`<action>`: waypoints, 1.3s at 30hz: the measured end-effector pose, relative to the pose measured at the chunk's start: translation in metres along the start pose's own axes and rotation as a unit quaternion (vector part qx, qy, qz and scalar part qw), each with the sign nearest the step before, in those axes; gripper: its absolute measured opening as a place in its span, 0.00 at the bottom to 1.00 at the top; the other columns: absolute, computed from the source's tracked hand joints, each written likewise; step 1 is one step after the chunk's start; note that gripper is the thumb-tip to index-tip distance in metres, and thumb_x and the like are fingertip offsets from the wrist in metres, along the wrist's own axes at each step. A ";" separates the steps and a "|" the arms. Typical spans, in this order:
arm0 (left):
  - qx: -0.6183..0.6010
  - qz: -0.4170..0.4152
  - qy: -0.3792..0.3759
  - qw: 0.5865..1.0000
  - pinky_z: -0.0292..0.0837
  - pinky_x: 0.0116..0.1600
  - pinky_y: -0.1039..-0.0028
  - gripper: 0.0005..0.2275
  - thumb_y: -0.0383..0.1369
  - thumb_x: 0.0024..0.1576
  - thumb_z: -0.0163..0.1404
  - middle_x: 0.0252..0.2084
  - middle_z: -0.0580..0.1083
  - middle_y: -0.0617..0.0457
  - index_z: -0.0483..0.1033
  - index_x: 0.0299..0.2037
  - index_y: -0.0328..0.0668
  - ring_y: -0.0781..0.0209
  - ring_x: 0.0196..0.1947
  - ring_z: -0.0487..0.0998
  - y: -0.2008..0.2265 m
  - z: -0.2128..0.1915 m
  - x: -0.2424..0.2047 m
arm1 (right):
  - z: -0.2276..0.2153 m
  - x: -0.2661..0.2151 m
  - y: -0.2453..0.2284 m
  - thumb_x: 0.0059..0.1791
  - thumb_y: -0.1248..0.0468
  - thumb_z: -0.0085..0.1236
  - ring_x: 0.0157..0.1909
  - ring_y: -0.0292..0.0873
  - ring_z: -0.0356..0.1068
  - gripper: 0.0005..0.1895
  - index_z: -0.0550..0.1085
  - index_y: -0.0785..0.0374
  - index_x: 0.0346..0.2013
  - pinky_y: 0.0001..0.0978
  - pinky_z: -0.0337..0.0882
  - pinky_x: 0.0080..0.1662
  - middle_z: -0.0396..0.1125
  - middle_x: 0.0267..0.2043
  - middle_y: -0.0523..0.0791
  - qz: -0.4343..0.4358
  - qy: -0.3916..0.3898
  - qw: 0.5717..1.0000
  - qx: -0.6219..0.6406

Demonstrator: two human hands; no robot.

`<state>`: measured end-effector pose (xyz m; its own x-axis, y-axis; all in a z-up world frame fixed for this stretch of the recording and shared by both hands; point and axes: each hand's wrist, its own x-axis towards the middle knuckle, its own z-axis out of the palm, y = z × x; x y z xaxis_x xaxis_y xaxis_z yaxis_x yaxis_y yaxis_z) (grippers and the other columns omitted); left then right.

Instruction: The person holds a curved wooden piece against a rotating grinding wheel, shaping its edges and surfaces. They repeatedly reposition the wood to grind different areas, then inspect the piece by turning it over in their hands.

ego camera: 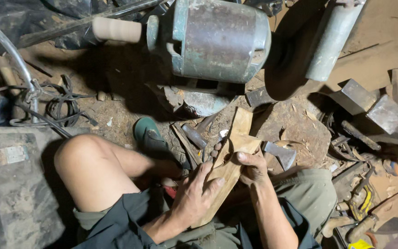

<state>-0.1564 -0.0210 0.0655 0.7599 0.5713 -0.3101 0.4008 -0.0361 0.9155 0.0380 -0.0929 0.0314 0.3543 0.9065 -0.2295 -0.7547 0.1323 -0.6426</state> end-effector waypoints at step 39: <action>-0.150 0.011 -0.052 0.987 0.40 0.77 0.62 0.28 0.48 0.69 0.21 0.78 0.52 0.41 0.49 0.76 0.43 0.46 0.77 0.49 -0.118 0.165 0.196 | -0.078 0.040 -0.032 0.45 0.76 0.50 0.44 0.40 0.73 0.24 0.68 0.68 0.57 0.31 0.74 0.49 0.71 0.41 0.45 -0.167 0.217 0.903 -0.331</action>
<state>0.0298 -0.0399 -0.1452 0.8218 0.4846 -0.2995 0.2254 0.2062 0.9522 0.1190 -0.0921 -0.0145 0.7927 0.5986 -0.1155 -0.1216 -0.0304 -0.9921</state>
